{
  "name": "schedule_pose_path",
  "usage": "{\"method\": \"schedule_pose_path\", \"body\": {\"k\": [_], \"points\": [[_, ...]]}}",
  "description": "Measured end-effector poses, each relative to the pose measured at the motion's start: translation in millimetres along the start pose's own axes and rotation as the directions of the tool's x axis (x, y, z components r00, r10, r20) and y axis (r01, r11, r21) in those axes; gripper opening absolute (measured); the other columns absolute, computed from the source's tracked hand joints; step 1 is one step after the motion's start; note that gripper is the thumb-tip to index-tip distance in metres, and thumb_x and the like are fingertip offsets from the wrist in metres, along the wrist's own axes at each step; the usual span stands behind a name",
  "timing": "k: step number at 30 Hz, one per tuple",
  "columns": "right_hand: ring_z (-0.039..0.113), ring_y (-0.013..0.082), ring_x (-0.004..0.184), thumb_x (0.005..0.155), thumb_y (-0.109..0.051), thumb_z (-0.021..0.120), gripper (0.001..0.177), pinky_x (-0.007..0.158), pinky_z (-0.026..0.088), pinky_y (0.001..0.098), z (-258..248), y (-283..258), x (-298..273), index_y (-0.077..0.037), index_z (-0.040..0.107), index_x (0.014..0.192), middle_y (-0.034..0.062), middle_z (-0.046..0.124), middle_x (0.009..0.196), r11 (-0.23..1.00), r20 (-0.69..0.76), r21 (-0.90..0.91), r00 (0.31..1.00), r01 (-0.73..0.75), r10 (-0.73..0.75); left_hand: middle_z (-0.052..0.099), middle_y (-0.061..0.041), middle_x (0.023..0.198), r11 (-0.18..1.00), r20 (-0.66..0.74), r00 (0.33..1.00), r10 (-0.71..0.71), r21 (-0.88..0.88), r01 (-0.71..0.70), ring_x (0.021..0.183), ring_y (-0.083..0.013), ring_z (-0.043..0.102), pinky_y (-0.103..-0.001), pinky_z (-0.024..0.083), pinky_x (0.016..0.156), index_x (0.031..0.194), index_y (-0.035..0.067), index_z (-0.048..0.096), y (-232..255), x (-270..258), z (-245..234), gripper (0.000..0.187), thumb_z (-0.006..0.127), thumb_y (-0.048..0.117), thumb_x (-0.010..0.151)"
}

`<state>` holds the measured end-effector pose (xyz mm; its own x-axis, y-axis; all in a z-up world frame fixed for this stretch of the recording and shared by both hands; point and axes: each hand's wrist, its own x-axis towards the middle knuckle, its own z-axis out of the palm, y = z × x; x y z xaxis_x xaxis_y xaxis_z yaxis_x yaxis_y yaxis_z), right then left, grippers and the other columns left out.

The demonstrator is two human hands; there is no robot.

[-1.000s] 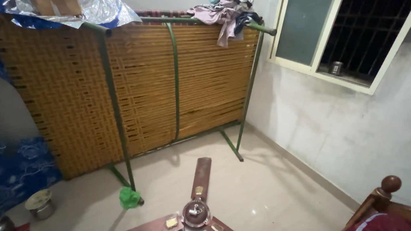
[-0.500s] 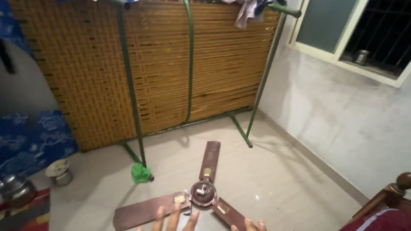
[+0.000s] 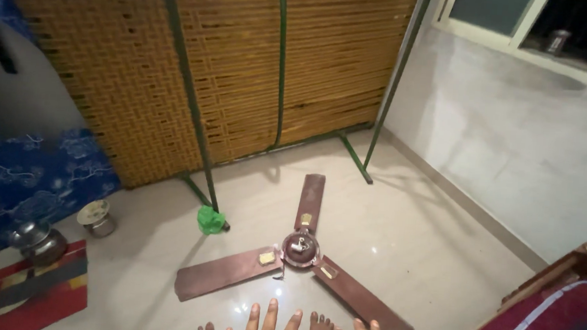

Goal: The person uses a screwdriver to loosen and remove screws from the central hub of a ceiling fan. They manipulate the fan blades and the motor housing while working on the ceiling-mounted unit.

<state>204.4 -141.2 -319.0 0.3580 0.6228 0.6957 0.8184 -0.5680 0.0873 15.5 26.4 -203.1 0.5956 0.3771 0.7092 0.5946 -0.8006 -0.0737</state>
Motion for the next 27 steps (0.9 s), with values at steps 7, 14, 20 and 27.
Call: {"method": "schedule_pose_path", "body": {"k": [7, 14, 20, 27], "points": [[0.068, 0.0403, 0.101, 0.083, -0.051, 0.061, 0.043, 0.075, 0.055, 0.0587, 20, 59, -34, -0.034, 0.069, 0.121, 0.0104, 0.071, 0.114, 0.996, -0.123, 0.023, 0.989, 0.09, -0.086, 0.059, -0.003, 0.141, 0.997, -0.156, 0.986, 0.049, 0.059, -0.04, 0.13, -0.0264, 0.054, -0.073, 0.034, 0.102, 0.137, 0.048, 0.057, 6, -20, 52, 0.043, 0.049, 0.061, 0.097], [0.068, 0.0378, 0.099, 0.081, -0.047, 0.064, 0.043, 0.075, 0.055, 0.0552, -10, 106, -49, -0.03, 0.07, 0.121, 0.011, 0.072, 0.115, 0.972, 0.326, 0.138, 0.935, -0.19, 0.137, 0.052, -0.009, 0.143, 0.99, 0.118, 0.99, -0.081, -0.107, 0.094, 0.131, -0.0331, 0.045, -0.076, 0.026, 0.102, 0.137, 0.041, 0.053, -16, 2, 55, 0.069, 0.04, 0.082, 0.083], [0.067, 0.0357, 0.096, 0.081, -0.043, 0.068, 0.044, 0.075, 0.056, 0.0522, -5, 126, -6, -0.026, 0.071, 0.121, 0.0115, 0.072, 0.115, 0.843, 0.651, 0.016, 0.646, -0.538, 0.399, 0.023, -0.016, 0.161, 0.98, 0.587, 0.809, -0.006, -0.155, 0.12, 0.145, -0.0428, 0.02, -0.08, 0.01, 0.103, 0.155, 0.041, 0.032, -45, 36, 79, 0.087, 0.05, 0.079, 0.079], [0.067, 0.0333, 0.094, 0.079, -0.039, 0.071, 0.045, 0.075, 0.056, 0.0487, 66, 119, 80, -0.022, 0.071, 0.121, 0.0121, 0.072, 0.115, 0.696, 0.733, -0.153, 0.392, -0.701, 0.556, 0.001, -0.012, 0.173, 0.906, 0.998, 0.061, -0.033, 0.004, 0.424, 0.153, -0.036, -0.004, -0.067, -0.003, 0.117, 0.163, 0.038, 0.016, -79, 86, 135, 0.081, 0.049, 0.062, 0.093]]}}
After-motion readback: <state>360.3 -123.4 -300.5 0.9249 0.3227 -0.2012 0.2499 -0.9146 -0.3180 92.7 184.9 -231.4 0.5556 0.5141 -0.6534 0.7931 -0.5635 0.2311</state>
